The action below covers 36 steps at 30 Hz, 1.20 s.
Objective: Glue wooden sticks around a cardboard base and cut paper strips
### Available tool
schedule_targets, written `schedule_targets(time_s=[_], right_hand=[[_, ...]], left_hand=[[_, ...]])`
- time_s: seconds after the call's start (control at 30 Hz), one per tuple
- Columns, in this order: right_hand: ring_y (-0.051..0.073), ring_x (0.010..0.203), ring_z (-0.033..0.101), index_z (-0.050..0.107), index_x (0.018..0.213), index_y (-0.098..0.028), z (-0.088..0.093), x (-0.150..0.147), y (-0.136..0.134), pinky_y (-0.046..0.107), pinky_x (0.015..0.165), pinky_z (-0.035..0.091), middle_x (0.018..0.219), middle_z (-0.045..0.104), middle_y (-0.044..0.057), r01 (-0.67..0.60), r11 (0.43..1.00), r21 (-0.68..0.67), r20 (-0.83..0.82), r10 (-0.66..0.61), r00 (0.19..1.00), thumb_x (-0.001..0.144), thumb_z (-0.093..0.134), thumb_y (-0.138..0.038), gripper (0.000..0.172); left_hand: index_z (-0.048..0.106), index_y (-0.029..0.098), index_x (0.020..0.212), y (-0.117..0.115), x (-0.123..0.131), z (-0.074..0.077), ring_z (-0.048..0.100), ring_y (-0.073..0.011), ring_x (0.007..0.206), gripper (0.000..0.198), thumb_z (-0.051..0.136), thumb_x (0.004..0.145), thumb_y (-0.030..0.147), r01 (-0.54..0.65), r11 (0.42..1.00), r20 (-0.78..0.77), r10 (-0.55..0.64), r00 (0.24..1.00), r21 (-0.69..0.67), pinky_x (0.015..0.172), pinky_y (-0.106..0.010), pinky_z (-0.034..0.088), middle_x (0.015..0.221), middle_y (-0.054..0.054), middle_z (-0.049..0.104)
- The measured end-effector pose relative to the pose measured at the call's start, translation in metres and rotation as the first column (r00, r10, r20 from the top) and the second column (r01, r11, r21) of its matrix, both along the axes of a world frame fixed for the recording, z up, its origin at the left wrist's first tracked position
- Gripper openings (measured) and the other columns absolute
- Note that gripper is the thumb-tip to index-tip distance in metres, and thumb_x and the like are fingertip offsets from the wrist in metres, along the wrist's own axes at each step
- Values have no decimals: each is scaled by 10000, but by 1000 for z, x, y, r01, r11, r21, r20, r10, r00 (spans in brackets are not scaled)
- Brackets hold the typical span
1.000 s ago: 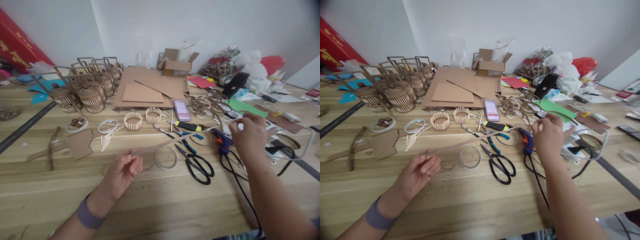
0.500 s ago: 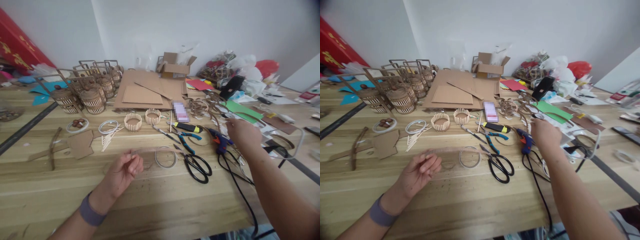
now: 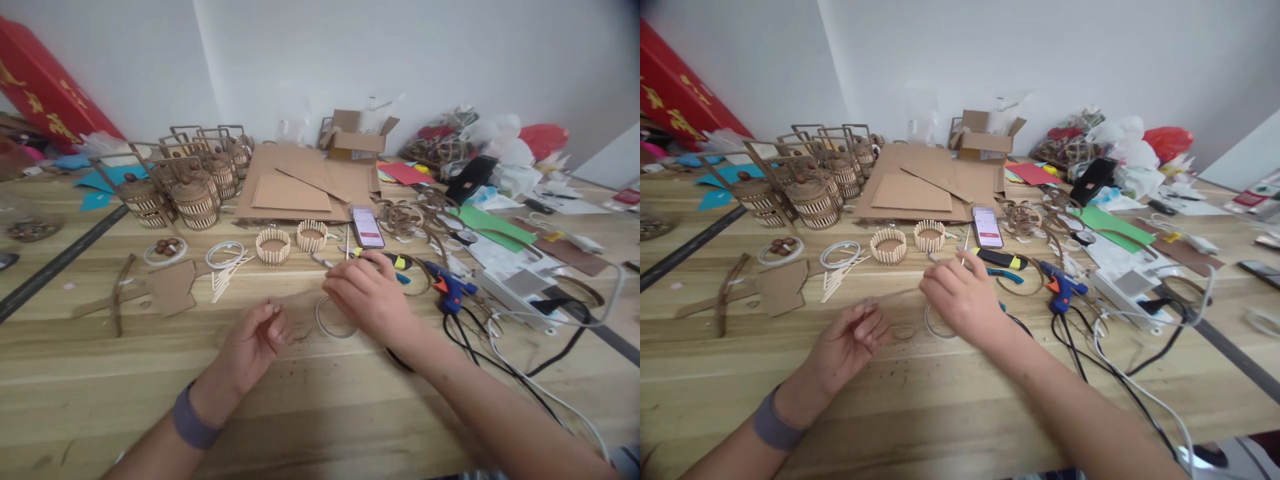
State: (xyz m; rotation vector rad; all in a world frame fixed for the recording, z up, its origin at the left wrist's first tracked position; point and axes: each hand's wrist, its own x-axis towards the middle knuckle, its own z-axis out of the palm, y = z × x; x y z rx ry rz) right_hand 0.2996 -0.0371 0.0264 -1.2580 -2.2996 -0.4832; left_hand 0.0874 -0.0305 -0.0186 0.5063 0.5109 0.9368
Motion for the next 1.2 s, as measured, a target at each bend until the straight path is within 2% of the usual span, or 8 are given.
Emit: schedule_targets(time_s=[0.13,0.27,0.43,0.6,0.8,0.9,1.0,1.2], right_hand=[[252,1000,604,674,882,-231,26,19,42,439,965,347,1041,712,75,147,989,-17,-106,-148,983,948,481,-230,203],[259,1084,584,669,794,-172,44,27,90,357,909,399,1187,651,123,142,910,-389,-143,-211,967,842,540,-164,138],[181,689,601,661,625,-176,22,19,133,267,655,399,669,670,17,71,746,-663,-53,-141,989,753,642,-197,131],[150,587,527,671,607,-166,1,17,149,264,597,355,538,592,-19,22,666,-745,-106,-150,983,711,685,-251,136],[166,664,601,686,687,-185,22,33,138,273,645,435,667,688,7,-89,656,-749,-327,-249,912,744,667,-400,223],[184,762,661,697,744,-193,40,36,114,299,720,501,801,742,43,-236,655,-718,-525,-287,801,773,648,-461,274],[194,812,698,712,709,-188,53,28,78,325,810,543,821,759,55,-602,555,-574,-819,-392,419,678,788,-384,213],[154,842,725,729,728,-166,45,-9,11,230,780,580,924,771,62,-819,384,-426,-795,-592,136,698,821,-303,168]], left_hand=[[593,168,687,3,1,1,456,-89,462,126,671,743,250,-69,997,25,70,997,-39,477,-200,394,462,59,471],[622,158,696,6,3,0,463,-94,447,98,628,750,240,-115,989,13,117,993,-91,464,-203,388,451,41,502],[611,156,698,6,5,-6,472,-92,452,94,624,761,224,-106,985,-24,104,994,-138,460,-192,393,467,38,510],[604,158,715,6,7,-11,472,-89,452,100,641,765,237,-91,985,-38,87,995,-143,463,-191,406,487,42,513],[608,149,720,7,7,-14,480,-85,456,81,625,772,209,-104,979,-41,98,994,-177,466,-195,413,521,36,524],[610,146,785,8,7,-14,543,-95,540,94,677,743,196,-133,982,-63,125,990,-134,525,-200,457,639,0,605],[596,191,1032,7,7,-11,628,-143,770,403,784,676,200,-218,974,-96,212,972,-55,686,-258,527,956,-50,656],[349,504,1350,-2,7,-6,455,-338,1278,1087,948,448,407,-221,971,-30,225,974,93,889,-502,530,1526,-19,308]])
